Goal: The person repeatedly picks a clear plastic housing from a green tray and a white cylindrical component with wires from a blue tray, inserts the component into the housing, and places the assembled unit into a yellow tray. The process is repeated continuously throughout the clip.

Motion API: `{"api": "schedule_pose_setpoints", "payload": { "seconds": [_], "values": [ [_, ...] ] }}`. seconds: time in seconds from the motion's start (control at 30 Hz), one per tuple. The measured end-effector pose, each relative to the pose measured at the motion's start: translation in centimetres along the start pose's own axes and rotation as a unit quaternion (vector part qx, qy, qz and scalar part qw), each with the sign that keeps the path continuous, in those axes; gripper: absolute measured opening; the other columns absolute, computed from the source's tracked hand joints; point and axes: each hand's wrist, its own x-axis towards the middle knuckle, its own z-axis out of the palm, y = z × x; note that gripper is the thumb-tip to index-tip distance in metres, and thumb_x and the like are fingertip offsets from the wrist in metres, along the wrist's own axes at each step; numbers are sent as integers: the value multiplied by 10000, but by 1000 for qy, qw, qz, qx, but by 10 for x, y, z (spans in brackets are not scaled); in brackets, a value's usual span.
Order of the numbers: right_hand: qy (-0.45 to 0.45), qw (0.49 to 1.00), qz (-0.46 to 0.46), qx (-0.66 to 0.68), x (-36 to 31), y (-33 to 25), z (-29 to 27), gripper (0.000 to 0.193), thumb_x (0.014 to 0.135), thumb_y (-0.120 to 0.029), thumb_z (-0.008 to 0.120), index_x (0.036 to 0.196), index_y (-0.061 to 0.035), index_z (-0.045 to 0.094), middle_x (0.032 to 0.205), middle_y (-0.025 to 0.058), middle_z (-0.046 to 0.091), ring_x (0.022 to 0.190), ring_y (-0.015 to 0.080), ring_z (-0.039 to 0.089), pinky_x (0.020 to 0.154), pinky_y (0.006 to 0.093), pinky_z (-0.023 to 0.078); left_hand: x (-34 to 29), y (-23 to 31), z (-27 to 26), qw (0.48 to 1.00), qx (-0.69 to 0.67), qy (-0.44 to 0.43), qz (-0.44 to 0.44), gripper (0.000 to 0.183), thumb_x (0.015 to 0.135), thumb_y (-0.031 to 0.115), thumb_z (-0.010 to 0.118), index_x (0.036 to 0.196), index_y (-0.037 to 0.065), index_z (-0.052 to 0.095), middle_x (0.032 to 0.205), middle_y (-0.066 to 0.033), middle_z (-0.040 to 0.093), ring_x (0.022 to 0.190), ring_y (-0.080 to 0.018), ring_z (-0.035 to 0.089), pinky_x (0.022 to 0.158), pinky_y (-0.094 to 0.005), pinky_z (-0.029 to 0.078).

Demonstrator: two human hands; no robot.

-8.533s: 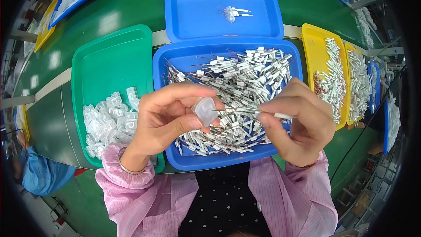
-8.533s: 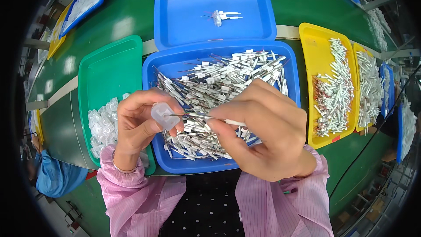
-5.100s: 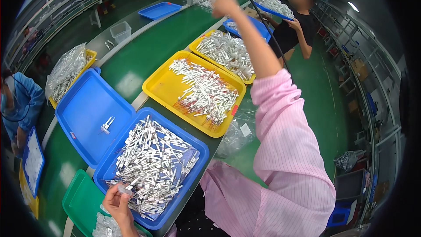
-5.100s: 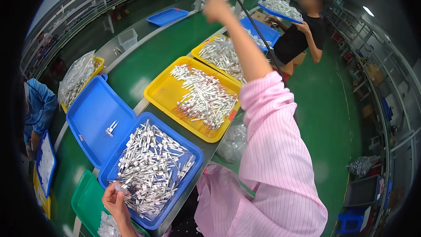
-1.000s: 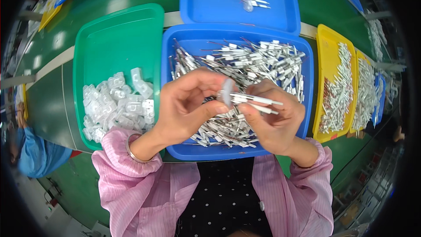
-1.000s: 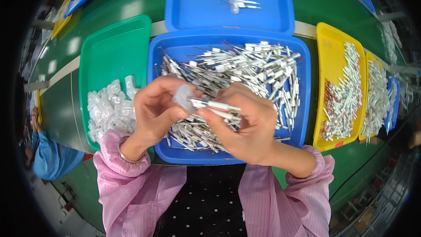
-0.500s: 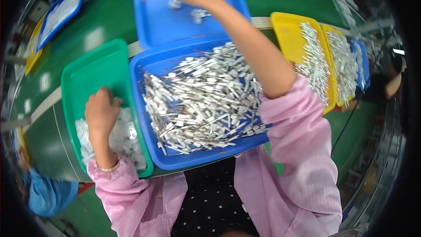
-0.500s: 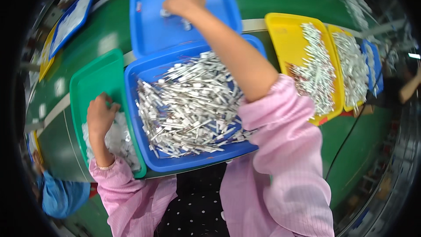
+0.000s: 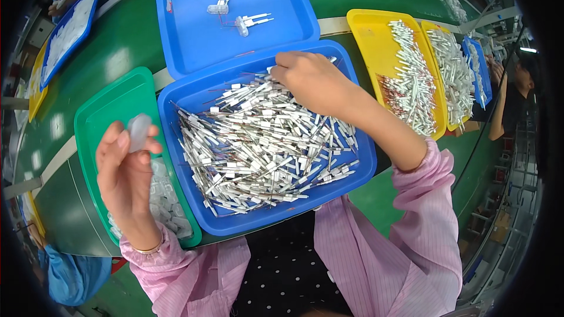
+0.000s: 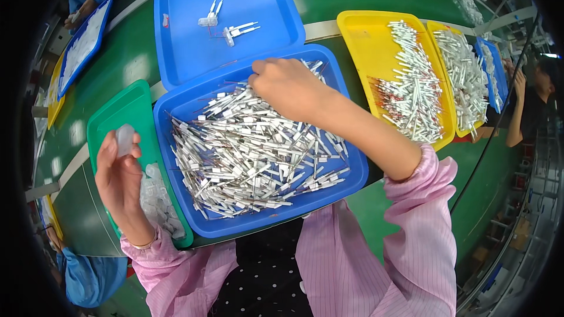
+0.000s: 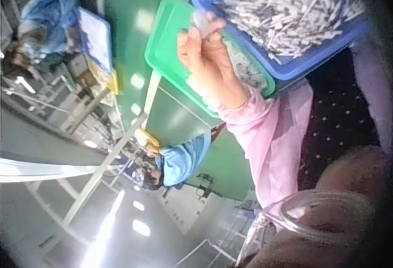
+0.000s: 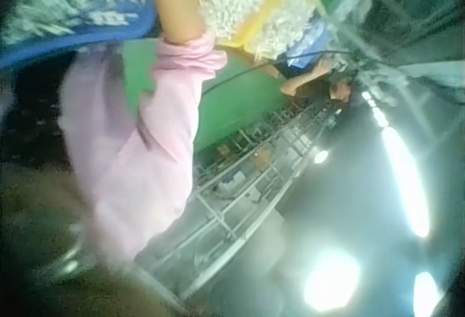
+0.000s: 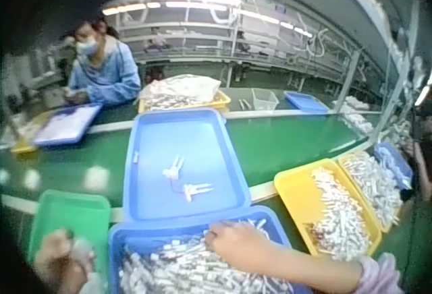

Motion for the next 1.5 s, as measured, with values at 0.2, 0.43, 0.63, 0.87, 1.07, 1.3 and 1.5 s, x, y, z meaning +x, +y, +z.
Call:
{"api": "schedule_pose_setpoints", "payload": {
  "seconds": [0.2,0.43,0.63,0.87,1.07,1.3,1.5],
  "values": [
    [32,999,9,-17,0,0,-5,67,650,-43,619,711,-19,604,770,105,562,761,285,582,583,364,485,2,-35,25,985,-130,-21,-112,51,866,95,526,864,46,539,988,-231,585,828,-218,574,672,-263,472],
    [144,887,187,397,-10,-34,-45,131,714,15,663,841,27,630,748,88,618,607,149,594,549,254,484,1,-57,19,970,-181,-111,-119,364,876,100,522,1220,19,436,1053,-178,562,862,-212,558,700,-268,465],
    [177,744,145,627,-13,-81,-53,163,708,104,646,865,66,627,788,115,631,659,110,603,536,192,468,-4,-57,23,979,-123,-146,-69,426,876,74,511,1276,-10,392,1067,-179,555,886,-230,580,736,-301,488],
    [226,866,52,443,-11,-78,-48,148,670,100,662,809,53,637,701,116,614,576,106,573,496,212,438,-6,-57,22,983,-64,-172,-11,403,862,92,538,1241,2,437,1029,-185,542,852,-236,579,676,-306,500],
    [194,911,48,360,-14,-87,-58,169,640,91,676,799,50,635,677,115,599,516,118,553,431,223,414,-5,-56,18,984,-19,-179,13,376,844,41,549,1205,-30,470,1028,-177,562,862,-210,584,693,-304,502],
    [196,930,12,312,-16,-90,-59,201,611,64,696,796,38,619,649,111,559,487,183,546,401,255,408,-2,-52,18,973,90,-200,79,325,826,-39,537,1148,-76,514,1088,-174,500,978,-231,554,777,-308,521],
    [196,924,43,326,-14,-94,-60,199,598,99,665,791,60,643,653,126,595,503,128,534,429,212,370,-2,-53,17,968,100,-212,88,346,809,-59,552,1150,-88,505,1089,-168,494,990,-238,549,812,-314,524]
  ]
}}
